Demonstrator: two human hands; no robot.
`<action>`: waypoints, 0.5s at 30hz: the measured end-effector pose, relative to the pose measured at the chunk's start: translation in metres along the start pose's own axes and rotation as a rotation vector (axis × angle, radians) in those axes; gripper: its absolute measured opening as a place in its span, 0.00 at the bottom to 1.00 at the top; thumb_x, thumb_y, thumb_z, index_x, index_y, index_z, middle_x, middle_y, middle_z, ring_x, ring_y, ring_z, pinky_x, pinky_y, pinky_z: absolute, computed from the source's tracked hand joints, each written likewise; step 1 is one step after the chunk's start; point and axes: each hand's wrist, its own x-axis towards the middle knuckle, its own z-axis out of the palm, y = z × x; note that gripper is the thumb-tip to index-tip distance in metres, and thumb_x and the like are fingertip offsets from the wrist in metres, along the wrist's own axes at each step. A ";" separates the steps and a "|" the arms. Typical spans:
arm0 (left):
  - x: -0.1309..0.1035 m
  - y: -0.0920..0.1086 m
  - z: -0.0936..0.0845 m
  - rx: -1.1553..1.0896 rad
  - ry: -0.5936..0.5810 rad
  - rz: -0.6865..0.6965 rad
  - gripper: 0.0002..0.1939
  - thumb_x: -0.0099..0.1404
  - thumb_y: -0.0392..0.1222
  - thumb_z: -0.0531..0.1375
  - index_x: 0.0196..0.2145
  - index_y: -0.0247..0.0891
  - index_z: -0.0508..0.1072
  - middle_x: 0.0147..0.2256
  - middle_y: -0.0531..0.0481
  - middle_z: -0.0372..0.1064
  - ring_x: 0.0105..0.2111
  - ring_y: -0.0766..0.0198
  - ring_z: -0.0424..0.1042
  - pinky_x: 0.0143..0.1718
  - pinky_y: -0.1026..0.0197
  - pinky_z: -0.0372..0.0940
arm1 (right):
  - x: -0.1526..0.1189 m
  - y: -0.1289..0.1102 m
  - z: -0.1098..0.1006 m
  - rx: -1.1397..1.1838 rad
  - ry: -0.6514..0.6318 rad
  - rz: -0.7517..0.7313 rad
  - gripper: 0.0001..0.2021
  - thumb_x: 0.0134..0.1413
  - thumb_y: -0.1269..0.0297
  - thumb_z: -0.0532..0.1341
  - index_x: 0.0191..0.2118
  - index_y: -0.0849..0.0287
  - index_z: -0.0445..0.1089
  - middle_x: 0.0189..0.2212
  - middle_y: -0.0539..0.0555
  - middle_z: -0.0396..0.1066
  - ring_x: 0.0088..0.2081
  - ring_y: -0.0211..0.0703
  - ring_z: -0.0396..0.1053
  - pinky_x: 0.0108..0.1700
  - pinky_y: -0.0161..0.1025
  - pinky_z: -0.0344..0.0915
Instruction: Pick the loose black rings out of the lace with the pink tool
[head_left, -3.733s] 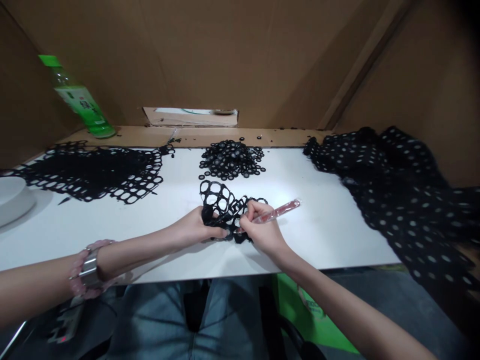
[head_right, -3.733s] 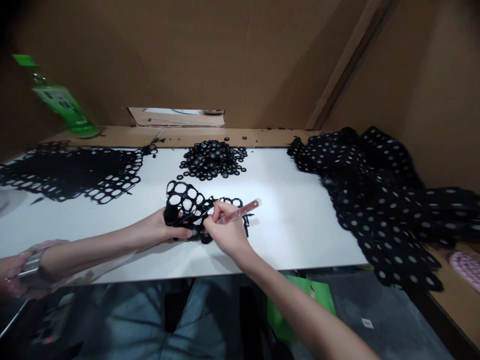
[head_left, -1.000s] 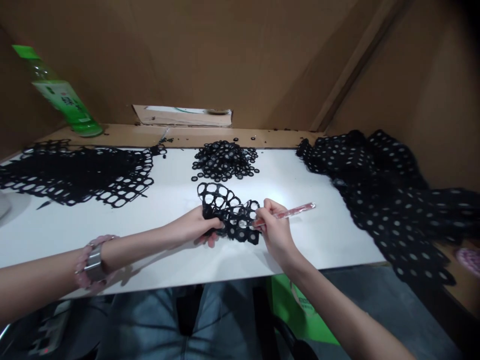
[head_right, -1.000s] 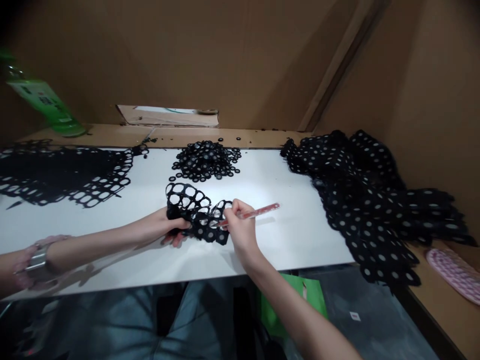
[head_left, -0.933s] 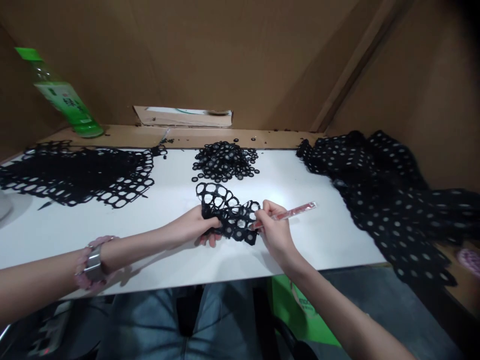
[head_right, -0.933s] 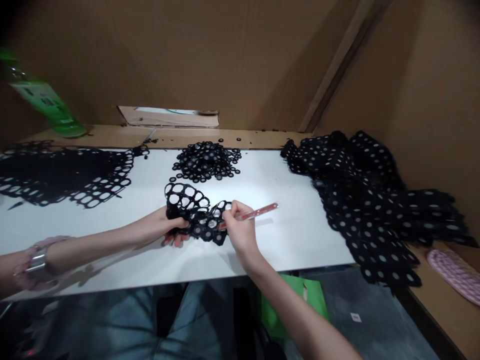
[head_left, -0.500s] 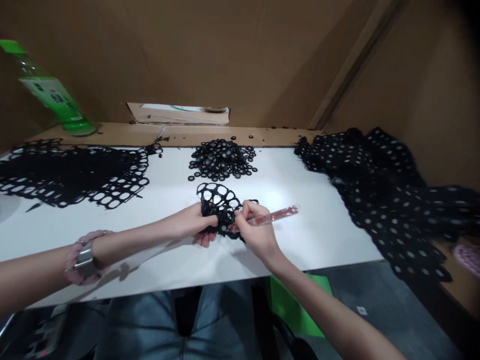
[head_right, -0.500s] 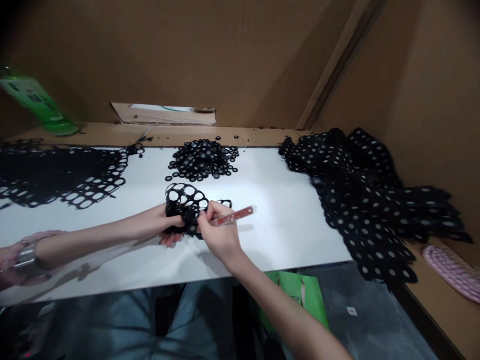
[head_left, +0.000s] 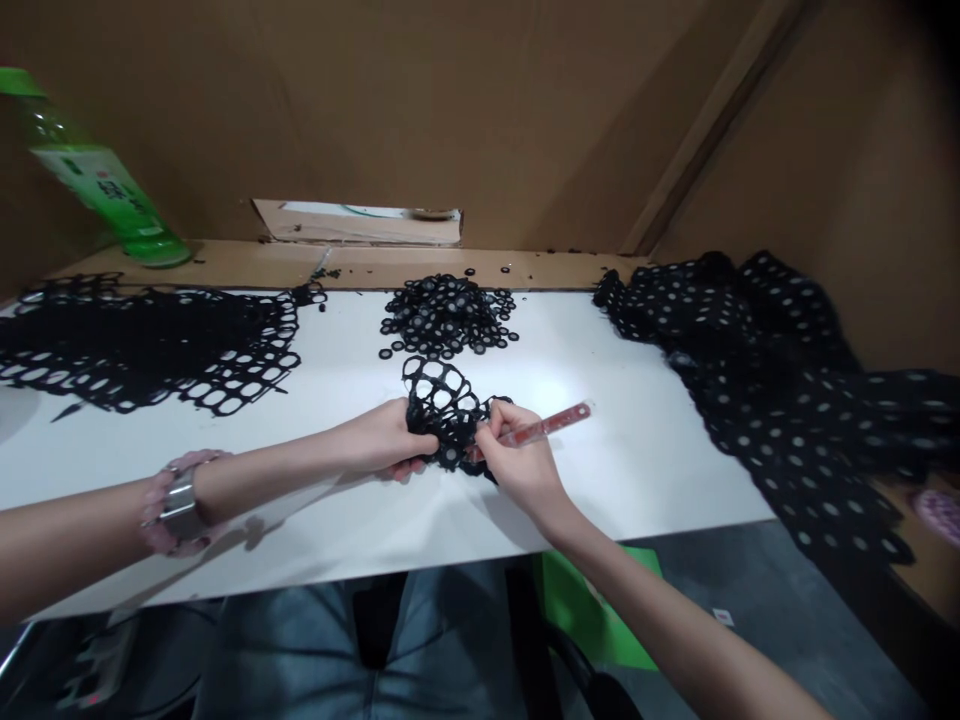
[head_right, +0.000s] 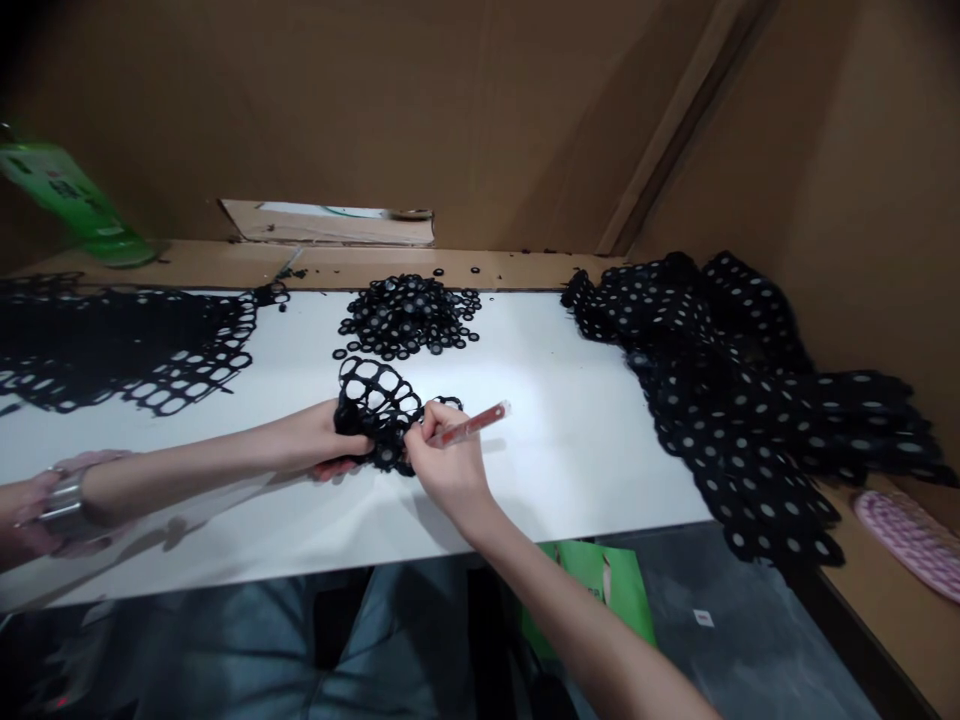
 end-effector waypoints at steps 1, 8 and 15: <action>0.000 0.000 0.000 -0.001 -0.007 0.005 0.10 0.51 0.36 0.54 0.14 0.35 0.62 0.11 0.54 0.59 0.10 0.72 0.56 0.10 0.70 0.51 | 0.000 0.000 0.000 0.001 -0.003 -0.003 0.12 0.40 0.74 0.53 0.16 0.56 0.48 0.11 0.42 0.52 0.16 0.34 0.59 0.20 0.31 0.53; -0.005 0.009 0.002 -0.006 -0.088 0.089 0.09 0.50 0.41 0.61 0.20 0.34 0.66 0.14 0.55 0.61 0.13 0.72 0.60 0.12 0.71 0.54 | -0.001 -0.003 0.000 -0.043 -0.003 -0.038 0.12 0.41 0.73 0.53 0.16 0.56 0.49 0.11 0.43 0.53 0.17 0.35 0.59 0.20 0.31 0.53; -0.006 0.010 0.001 -0.032 -0.096 0.020 0.07 0.51 0.40 0.58 0.23 0.32 0.69 0.19 0.51 0.67 0.15 0.71 0.63 0.12 0.72 0.49 | -0.001 0.001 -0.002 0.016 -0.021 0.006 0.12 0.43 0.71 0.54 0.17 0.55 0.49 0.10 0.41 0.52 0.14 0.32 0.55 0.18 0.30 0.50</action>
